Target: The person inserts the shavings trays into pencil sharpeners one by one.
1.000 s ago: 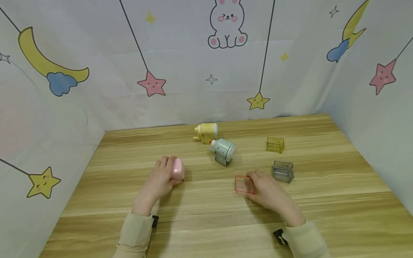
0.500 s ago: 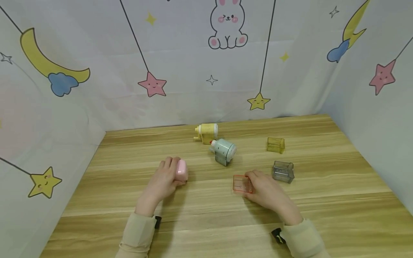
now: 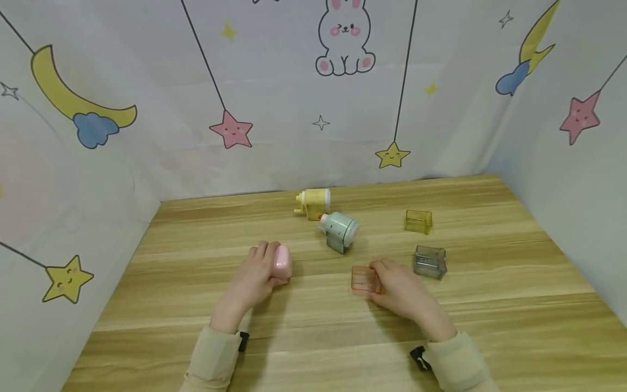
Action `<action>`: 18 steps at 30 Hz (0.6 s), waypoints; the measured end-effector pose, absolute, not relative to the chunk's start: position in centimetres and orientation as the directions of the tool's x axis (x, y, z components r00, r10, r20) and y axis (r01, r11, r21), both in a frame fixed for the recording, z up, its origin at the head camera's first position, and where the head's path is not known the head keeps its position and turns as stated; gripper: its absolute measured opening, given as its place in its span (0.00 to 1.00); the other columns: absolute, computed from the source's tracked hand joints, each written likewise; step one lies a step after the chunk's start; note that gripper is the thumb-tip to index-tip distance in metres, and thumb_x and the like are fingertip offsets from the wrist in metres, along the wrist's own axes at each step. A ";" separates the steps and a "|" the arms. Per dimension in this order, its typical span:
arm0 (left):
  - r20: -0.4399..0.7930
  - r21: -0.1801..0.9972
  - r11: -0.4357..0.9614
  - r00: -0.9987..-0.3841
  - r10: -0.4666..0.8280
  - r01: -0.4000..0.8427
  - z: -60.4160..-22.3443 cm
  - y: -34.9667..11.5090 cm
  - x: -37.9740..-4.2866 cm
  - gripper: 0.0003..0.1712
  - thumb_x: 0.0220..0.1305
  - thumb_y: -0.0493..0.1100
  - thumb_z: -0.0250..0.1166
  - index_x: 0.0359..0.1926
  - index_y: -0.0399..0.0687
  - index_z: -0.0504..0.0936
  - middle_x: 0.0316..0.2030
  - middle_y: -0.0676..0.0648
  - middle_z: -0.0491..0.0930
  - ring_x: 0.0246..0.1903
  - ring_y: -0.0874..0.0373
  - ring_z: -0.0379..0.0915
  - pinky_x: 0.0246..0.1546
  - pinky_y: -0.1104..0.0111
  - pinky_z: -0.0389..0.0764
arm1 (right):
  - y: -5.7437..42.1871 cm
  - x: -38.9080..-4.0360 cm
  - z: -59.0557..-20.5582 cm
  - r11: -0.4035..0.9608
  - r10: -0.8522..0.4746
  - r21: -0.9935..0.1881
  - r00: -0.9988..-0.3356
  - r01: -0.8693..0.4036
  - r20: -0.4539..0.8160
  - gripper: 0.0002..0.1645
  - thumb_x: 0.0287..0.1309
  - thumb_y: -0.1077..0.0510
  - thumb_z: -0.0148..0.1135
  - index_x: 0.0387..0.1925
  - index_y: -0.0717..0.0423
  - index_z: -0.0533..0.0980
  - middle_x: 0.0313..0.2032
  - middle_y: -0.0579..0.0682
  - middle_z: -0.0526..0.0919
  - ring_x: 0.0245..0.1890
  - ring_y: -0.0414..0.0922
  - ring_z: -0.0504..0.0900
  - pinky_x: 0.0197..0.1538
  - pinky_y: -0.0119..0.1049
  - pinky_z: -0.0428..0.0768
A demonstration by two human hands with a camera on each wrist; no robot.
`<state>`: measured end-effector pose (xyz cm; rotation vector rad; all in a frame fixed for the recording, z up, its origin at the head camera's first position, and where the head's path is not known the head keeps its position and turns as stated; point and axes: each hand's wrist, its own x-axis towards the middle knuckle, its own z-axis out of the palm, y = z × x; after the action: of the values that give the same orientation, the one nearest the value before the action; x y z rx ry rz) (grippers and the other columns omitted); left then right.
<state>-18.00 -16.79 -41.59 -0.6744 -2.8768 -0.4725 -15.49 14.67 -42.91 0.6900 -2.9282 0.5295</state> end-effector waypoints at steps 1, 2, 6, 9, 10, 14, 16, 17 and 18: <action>0.212 0.268 0.849 -0.888 0.408 0.454 -41.6 -16.7 -18.0 0.42 0.41 0.47 0.73 0.56 0.39 0.62 0.46 0.38 0.68 0.42 0.44 0.63 0.38 0.51 0.77 | 14.7 -15.5 -42.9 0.837 -0.419 -0.311 -0.893 -0.450 0.164 0.35 0.38 0.45 0.70 0.46 0.61 0.72 0.39 0.53 0.79 0.35 0.48 0.76 0.40 0.49 0.78; 0.211 0.267 0.849 -0.888 0.410 0.455 -41.6 -16.6 -18.0 0.42 0.42 0.47 0.73 0.56 0.39 0.62 0.46 0.38 0.68 0.42 0.44 0.63 0.38 0.51 0.77 | 14.6 -15.5 -42.9 0.836 -0.420 -0.311 -0.892 -0.452 0.167 0.35 0.38 0.45 0.70 0.46 0.61 0.72 0.39 0.54 0.80 0.35 0.48 0.76 0.39 0.49 0.78; 0.213 0.265 0.843 -0.881 0.423 0.469 -41.6 -16.3 -18.0 0.42 0.42 0.47 0.72 0.56 0.39 0.62 0.46 0.39 0.68 0.41 0.45 0.63 0.37 0.52 0.77 | 14.5 -15.6 -42.9 0.832 -0.424 -0.311 -0.888 -0.459 0.177 0.34 0.38 0.46 0.70 0.46 0.61 0.73 0.39 0.55 0.80 0.36 0.50 0.77 0.40 0.49 0.78; 0.220 0.261 0.839 -0.875 0.431 0.478 -41.7 -16.1 -18.0 0.41 0.42 0.47 0.72 0.56 0.39 0.63 0.45 0.39 0.68 0.41 0.46 0.63 0.37 0.53 0.77 | 14.3 -15.7 -42.9 0.831 -0.424 -0.309 -0.886 -0.463 0.186 0.34 0.38 0.45 0.70 0.45 0.62 0.73 0.40 0.55 0.80 0.37 0.51 0.77 0.40 0.50 0.78; 0.221 0.258 0.838 -0.874 0.433 0.480 -41.7 -16.0 -18.0 0.41 0.42 0.46 0.72 0.56 0.39 0.63 0.45 0.39 0.68 0.41 0.46 0.63 0.38 0.54 0.76 | 14.3 -15.7 -43.0 0.831 -0.424 -0.306 -0.885 -0.464 0.189 0.34 0.38 0.45 0.70 0.45 0.62 0.73 0.40 0.56 0.80 0.37 0.51 0.77 0.39 0.50 0.79; 0.221 0.251 0.839 -0.872 0.436 0.483 -41.8 -15.7 -18.0 0.41 0.41 0.47 0.73 0.55 0.39 0.63 0.45 0.39 0.68 0.41 0.46 0.63 0.38 0.54 0.77 | 14.1 -15.8 -43.1 0.833 -0.425 -0.294 -0.883 -0.468 0.201 0.35 0.38 0.45 0.70 0.46 0.61 0.73 0.40 0.55 0.80 0.36 0.51 0.77 0.38 0.51 0.78; 0.220 0.254 0.838 -0.873 0.436 0.483 -41.8 -15.5 -17.9 0.42 0.41 0.47 0.73 0.55 0.39 0.63 0.45 0.39 0.68 0.41 0.46 0.63 0.38 0.53 0.77 | 14.1 -15.8 -43.1 0.835 -0.426 -0.287 -0.881 -0.470 0.204 0.35 0.37 0.45 0.70 0.46 0.61 0.73 0.40 0.55 0.80 0.36 0.51 0.77 0.38 0.51 0.78; 0.222 0.253 0.837 -0.871 0.438 0.485 -41.8 -15.4 -17.9 0.42 0.41 0.46 0.73 0.55 0.39 0.63 0.45 0.39 0.68 0.41 0.46 0.63 0.37 0.53 0.77 | 14.0 -15.8 -43.1 0.835 -0.426 -0.286 -0.881 -0.470 0.204 0.35 0.37 0.45 0.70 0.46 0.61 0.73 0.40 0.55 0.80 0.36 0.51 0.77 0.37 0.51 0.78; 0.222 0.251 0.838 -0.871 0.438 0.485 -41.9 -15.4 -17.9 0.41 0.41 0.46 0.73 0.55 0.39 0.63 0.45 0.39 0.68 0.41 0.46 0.63 0.37 0.53 0.77 | 14.0 -15.8 -43.1 0.835 -0.426 -0.285 -0.881 -0.470 0.204 0.35 0.37 0.45 0.70 0.46 0.61 0.73 0.40 0.55 0.80 0.35 0.51 0.77 0.37 0.51 0.78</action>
<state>-17.90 -15.37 -41.85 -0.7240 -2.8609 -0.4521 -15.79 14.00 -43.13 0.7070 -2.8823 0.4991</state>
